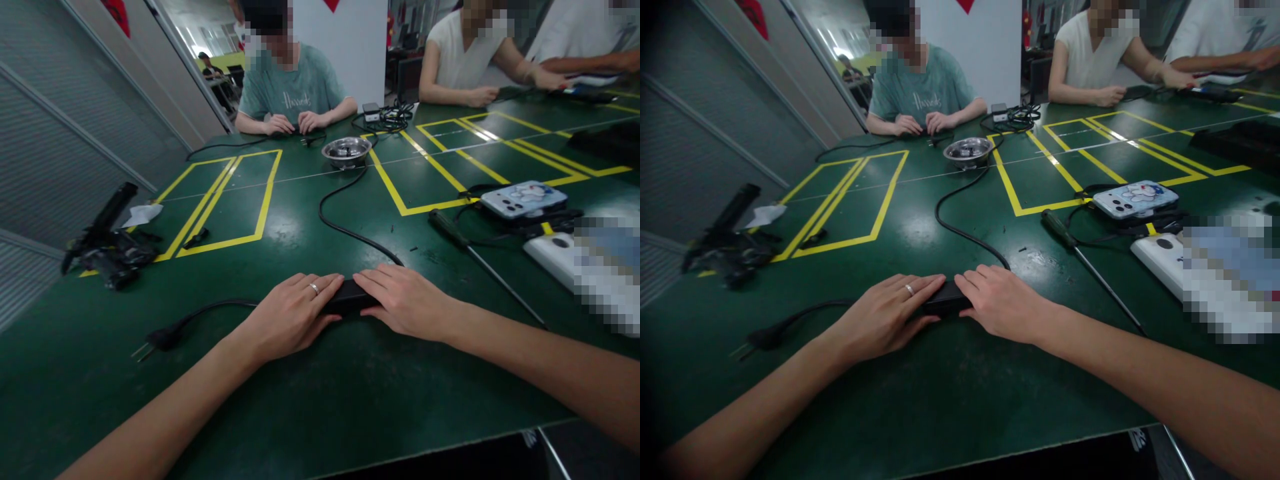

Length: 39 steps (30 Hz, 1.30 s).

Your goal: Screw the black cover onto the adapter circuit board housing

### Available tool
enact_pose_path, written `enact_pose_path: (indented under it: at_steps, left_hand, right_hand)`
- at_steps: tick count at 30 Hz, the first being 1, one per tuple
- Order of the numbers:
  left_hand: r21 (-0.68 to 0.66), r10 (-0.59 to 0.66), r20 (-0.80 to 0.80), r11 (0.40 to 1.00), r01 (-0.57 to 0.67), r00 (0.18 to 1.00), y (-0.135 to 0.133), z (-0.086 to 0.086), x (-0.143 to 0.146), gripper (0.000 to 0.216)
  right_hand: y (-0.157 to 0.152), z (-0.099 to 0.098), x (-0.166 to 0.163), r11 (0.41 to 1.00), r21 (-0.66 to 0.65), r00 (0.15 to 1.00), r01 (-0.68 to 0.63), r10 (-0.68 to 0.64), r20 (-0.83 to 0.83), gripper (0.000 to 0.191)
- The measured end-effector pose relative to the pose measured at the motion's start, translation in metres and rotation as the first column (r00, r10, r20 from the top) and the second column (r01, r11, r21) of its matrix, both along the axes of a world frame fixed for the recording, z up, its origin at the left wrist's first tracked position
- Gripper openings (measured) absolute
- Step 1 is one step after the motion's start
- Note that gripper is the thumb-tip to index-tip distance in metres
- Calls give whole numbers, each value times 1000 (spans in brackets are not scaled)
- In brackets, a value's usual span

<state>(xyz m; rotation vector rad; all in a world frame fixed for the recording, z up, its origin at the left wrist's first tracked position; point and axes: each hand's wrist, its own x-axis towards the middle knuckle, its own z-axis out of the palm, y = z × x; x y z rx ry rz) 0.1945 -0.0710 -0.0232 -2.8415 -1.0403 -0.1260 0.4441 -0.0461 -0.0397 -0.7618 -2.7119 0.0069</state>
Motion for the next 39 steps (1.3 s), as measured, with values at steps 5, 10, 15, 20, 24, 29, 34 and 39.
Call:
enact_pose_path:
  at_steps: [5, 10, 15, 20, 24, 29, 34, 39]
  left_hand:
    - [57, -22, -70, 998, 26, 997, -1, 5, 3, 57]
    - [21, -35, -27, 999, 35, 999, -4, 5, 0, 67]
    - [24, -17, 70, 1000, 15, 997, -4, -1, 9, 65]
    - [-118, -63, 38, 991, 67, 997, -1, -3, 13, 54]
    - [-155, -69, 53, 985, 76, 996, 0, 1, 10, 53]
    - [-163, -49, 105, 984, 66, 993, -3, 0, 11, 55]
    - [-154, -26, 107, 987, 43, 994, -4, -4, 10, 55]
    - [-121, -40, 108, 991, 53, 993, -3, -4, 8, 53]
  right_hand:
    - [-1, 6, 4, 1000, -11, 1000, 3, -3, 10, 55]
    - [15, 25, 26, 991, 40, 979, 124, -116, -170, 52]
    - [56, 33, 67, 722, 118, 731, 682, -674, -107, 40]
    - [78, 19, 95, 587, 67, 570, 807, -804, 169, 51]
    - [81, 12, 99, 559, 52, 527, 828, -806, 270, 47]
    - [82, 15, 94, 548, 45, 527, 835, -822, 214, 41]
    - [78, 25, 90, 547, 37, 547, 837, -837, 10, 46]
    - [77, 35, 90, 519, -173, 471, 837, -845, -255, 48]
